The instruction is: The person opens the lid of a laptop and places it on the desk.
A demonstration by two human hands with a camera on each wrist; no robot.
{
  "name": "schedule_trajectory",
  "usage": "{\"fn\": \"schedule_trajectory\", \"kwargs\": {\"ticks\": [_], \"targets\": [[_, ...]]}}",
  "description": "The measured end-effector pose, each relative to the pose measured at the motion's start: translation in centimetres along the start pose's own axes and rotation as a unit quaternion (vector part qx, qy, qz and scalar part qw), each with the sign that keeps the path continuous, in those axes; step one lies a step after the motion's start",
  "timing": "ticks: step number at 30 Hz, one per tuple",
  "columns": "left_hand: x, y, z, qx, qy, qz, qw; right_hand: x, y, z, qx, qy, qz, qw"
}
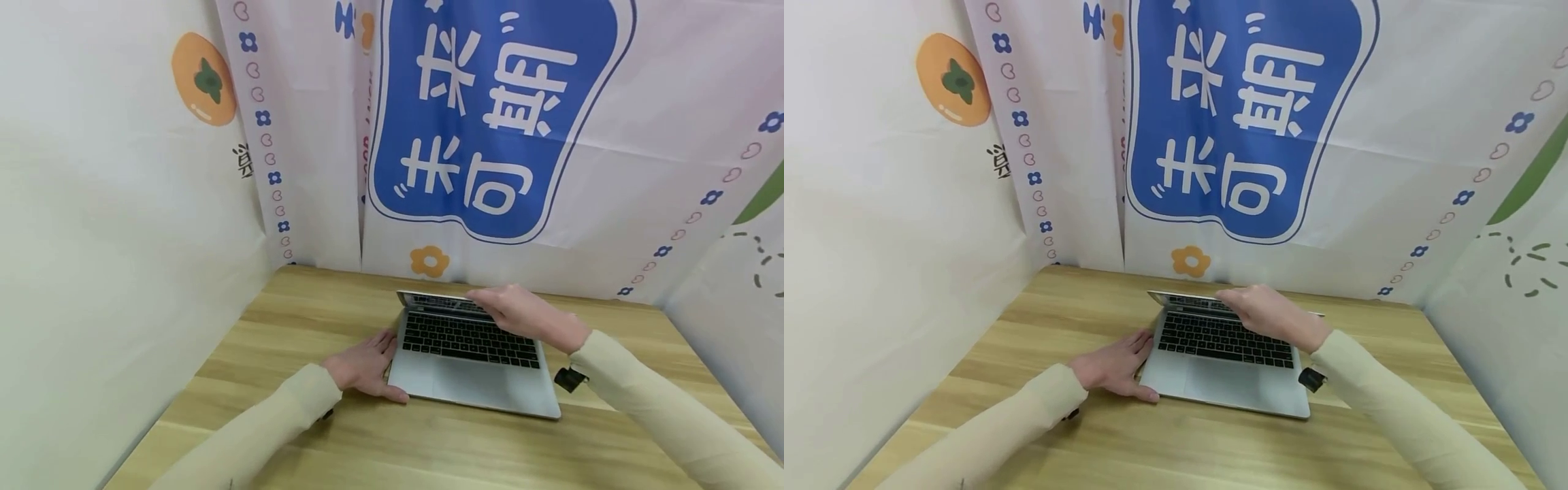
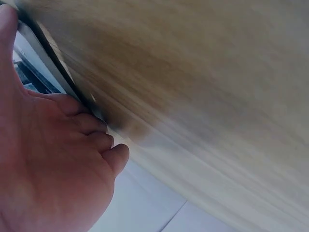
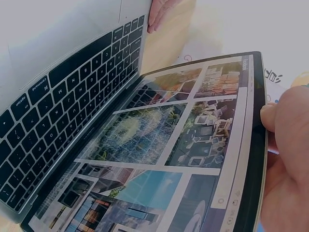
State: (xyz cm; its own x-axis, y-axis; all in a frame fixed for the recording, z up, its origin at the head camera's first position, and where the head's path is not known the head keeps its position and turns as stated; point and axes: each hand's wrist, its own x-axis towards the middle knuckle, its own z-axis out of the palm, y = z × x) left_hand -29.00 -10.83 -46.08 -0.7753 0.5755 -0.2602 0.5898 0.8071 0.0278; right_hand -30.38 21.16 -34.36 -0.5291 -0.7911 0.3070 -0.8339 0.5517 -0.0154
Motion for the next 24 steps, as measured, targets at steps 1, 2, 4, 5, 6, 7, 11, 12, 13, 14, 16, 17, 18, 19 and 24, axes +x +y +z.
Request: {"fn": "schedule_trajectory", "kwargs": {"ticks": [1, 2, 4, 5, 6, 7, 11, 12, 13, 14, 16, 17, 18, 19, 24], "targets": [[0.0, 0.0, -0.1, 0.001, 0.001, -0.001, 1.0000, 0.0, 0.0, 0.1, 0.001, 0.001, 0.001, 1.0000], [0.0, 0.1, -0.1, 0.002, 0.000, -0.001, 1.0000, -0.1, 0.0, 0.1, 0.004, 0.001, 0.002, 1.0000], [-0.1, 0.2, -0.1, 0.006, -0.001, -0.001, 1.0000, -0.2, 0.0, 0.2, 0.006, -0.001, 0.001, 1.0000], [-0.1, 0.2, -0.1, 0.008, -0.002, 0.000, 1.0000, -0.2, 0.0, 0.3, 0.006, -0.003, -0.001, 1.0000], [-0.1, 0.3, -0.1, 0.009, -0.002, 0.000, 1.0000, -0.2, 0.0, 0.3, 0.006, -0.003, -0.002, 1.0000], [-0.1, 0.3, -0.1, 0.009, -0.001, -0.001, 1.0000, -0.2, 0.0, 0.4, 0.005, -0.003, -0.004, 1.0000], [0.0, 0.4, -0.2, 0.009, 0.004, -0.005, 0.9999, 0.0, 0.3, 0.3, 0.005, 0.006, -0.009, 0.9999], [0.1, 0.4, -0.3, 0.008, 0.004, -0.007, 0.9999, 0.1, 0.4, 0.3, 0.007, 0.008, -0.009, 0.9999], [0.1, 0.4, -0.3, 0.008, 0.004, -0.008, 0.9999, 0.1, 0.5, 0.3, 0.009, 0.008, -0.009, 0.9999], [0.1, 0.4, -0.3, 0.008, 0.003, -0.009, 0.9999, 0.1, 0.6, 0.2, 0.011, 0.007, -0.008, 0.9999], [0.1, 0.5, -0.3, 0.009, 0.001, -0.009, 0.9999, 0.1, 0.8, 0.2, 0.015, 0.004, -0.006, 0.9999], [0.2, 0.4, -0.3, 0.008, 0.002, -0.008, 0.9999, 0.0, 0.9, 0.1, 0.019, 0.002, -0.003, 0.9998], [0.2, 0.4, -0.3, 0.009, 0.003, -0.008, 0.9999, 0.0, 1.0, 0.1, 0.021, 0.002, -0.001, 0.9998], [0.3, 0.4, -0.3, 0.010, 0.004, -0.008, 0.9999, 0.0, 1.1, 0.0, 0.025, 0.003, 0.002, 0.9997], [0.4, 0.3, -0.4, 0.021, 0.001, -0.008, 0.9998, 0.3, 1.5, -0.4, 0.048, 0.001, 0.030, 0.9984]]}}
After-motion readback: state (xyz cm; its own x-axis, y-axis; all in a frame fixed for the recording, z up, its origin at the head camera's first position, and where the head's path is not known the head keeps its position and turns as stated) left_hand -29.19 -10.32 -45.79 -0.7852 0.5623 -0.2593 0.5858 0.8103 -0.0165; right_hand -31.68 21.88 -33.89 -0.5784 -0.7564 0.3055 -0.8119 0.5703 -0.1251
